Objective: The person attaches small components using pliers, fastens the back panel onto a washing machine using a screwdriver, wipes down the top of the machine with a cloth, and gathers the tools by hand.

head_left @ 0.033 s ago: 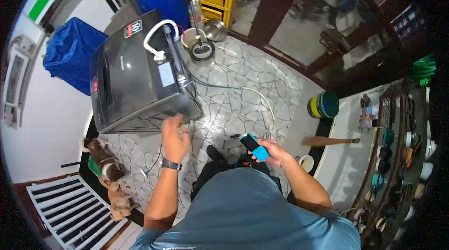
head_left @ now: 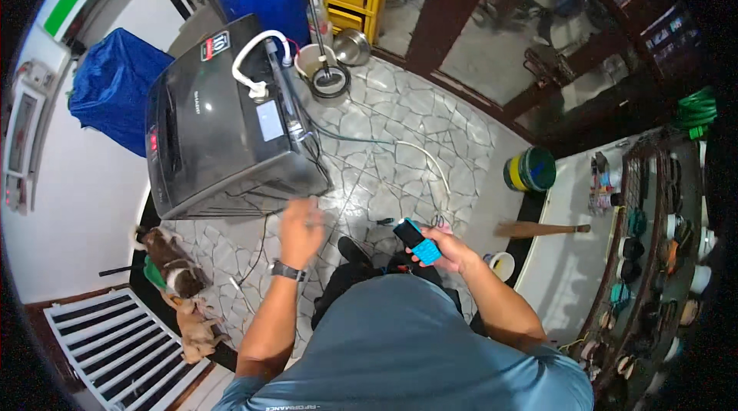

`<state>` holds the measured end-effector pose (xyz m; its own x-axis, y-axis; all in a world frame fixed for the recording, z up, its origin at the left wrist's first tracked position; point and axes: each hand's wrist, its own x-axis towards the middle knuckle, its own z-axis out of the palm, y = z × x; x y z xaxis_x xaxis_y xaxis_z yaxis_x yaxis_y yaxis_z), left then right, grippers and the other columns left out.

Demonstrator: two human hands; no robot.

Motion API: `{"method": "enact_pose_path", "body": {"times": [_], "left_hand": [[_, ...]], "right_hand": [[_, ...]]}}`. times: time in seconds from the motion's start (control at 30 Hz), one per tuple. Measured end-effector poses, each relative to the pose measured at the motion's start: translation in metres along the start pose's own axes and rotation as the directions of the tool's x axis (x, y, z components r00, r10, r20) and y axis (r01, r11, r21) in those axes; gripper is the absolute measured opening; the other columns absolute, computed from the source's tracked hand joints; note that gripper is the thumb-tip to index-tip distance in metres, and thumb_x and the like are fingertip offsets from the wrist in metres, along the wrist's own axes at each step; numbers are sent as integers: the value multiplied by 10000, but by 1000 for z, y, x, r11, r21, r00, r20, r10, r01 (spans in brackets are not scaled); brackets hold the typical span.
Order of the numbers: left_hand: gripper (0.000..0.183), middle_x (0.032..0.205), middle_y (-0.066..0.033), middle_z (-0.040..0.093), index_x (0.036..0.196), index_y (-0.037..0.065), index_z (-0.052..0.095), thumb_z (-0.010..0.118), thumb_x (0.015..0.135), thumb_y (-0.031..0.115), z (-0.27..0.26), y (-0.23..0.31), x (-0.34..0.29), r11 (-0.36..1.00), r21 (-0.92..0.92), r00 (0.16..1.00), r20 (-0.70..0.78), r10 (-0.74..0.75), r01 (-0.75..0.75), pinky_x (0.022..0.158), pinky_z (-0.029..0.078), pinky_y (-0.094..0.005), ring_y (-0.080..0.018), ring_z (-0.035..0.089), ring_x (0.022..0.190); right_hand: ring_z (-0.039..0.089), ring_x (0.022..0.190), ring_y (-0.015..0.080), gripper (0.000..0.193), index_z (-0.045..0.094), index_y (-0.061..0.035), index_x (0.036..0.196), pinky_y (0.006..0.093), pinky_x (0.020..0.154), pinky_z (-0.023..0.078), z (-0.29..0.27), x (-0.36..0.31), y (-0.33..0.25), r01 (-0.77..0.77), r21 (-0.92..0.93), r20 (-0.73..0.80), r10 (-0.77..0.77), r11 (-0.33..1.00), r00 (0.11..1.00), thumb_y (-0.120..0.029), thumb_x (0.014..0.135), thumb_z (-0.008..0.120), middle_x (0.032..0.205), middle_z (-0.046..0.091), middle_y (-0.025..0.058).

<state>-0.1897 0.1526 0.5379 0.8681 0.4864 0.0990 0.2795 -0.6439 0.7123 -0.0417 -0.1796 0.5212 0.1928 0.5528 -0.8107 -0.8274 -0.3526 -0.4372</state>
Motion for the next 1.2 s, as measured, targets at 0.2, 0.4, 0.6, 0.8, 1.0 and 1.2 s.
{"method": "enact_pose_path", "body": {"times": [0.2,0.4,0.6,0.8,1.0,1.2], "left_hand": [[268,1047,-169,721,1043,62,740,648,912,276,122,24,-29,940,-337,524,811,259,58,883,517,-411,-303,678,996],[356,1053,-116,736,1127,104,734,658,923,385,169,48,-34,911,-413,101,906,411,3,864,520,-381,-258,687,983],[334,1067,-83,743,1135,86,723,677,914,332,178,60,-23,892,-441,-60,892,448,97,843,522,-361,-193,683,938],[309,1003,-55,730,1124,77,701,640,932,311,180,70,-14,905,-424,-164,891,424,34,789,510,-351,-167,654,879],[257,847,49,632,1043,97,692,610,954,323,150,104,21,884,-362,-239,868,436,298,686,465,-291,-100,540,733],[215,633,-17,635,906,102,743,644,824,274,200,56,-26,916,-338,-129,940,317,-215,478,406,-320,-143,550,521]], "right_hand": [[655,862,201,383,558,-208,1265,349,720,511,-10,-9,2,-63,154,60,54,986,997,-348,909,541,1084,682,73],[665,711,212,264,572,-192,1102,362,590,535,-44,-14,10,-104,75,-118,112,992,987,-329,877,549,972,708,72],[653,675,210,323,553,-178,1165,365,540,534,-80,-18,40,-157,24,-239,159,987,958,-297,865,535,879,649,75],[632,683,204,366,513,-168,1223,360,566,537,-76,-36,55,-160,-59,-271,139,985,953,-345,904,537,882,634,73],[657,1009,446,660,428,-106,1331,470,846,528,-25,-71,48,6,-833,-233,-359,554,904,-208,794,797,1058,676,265],[665,967,370,797,408,-137,1452,428,779,532,-13,-73,76,-5,-859,-229,-376,513,898,-228,769,809,1140,674,208]]}}
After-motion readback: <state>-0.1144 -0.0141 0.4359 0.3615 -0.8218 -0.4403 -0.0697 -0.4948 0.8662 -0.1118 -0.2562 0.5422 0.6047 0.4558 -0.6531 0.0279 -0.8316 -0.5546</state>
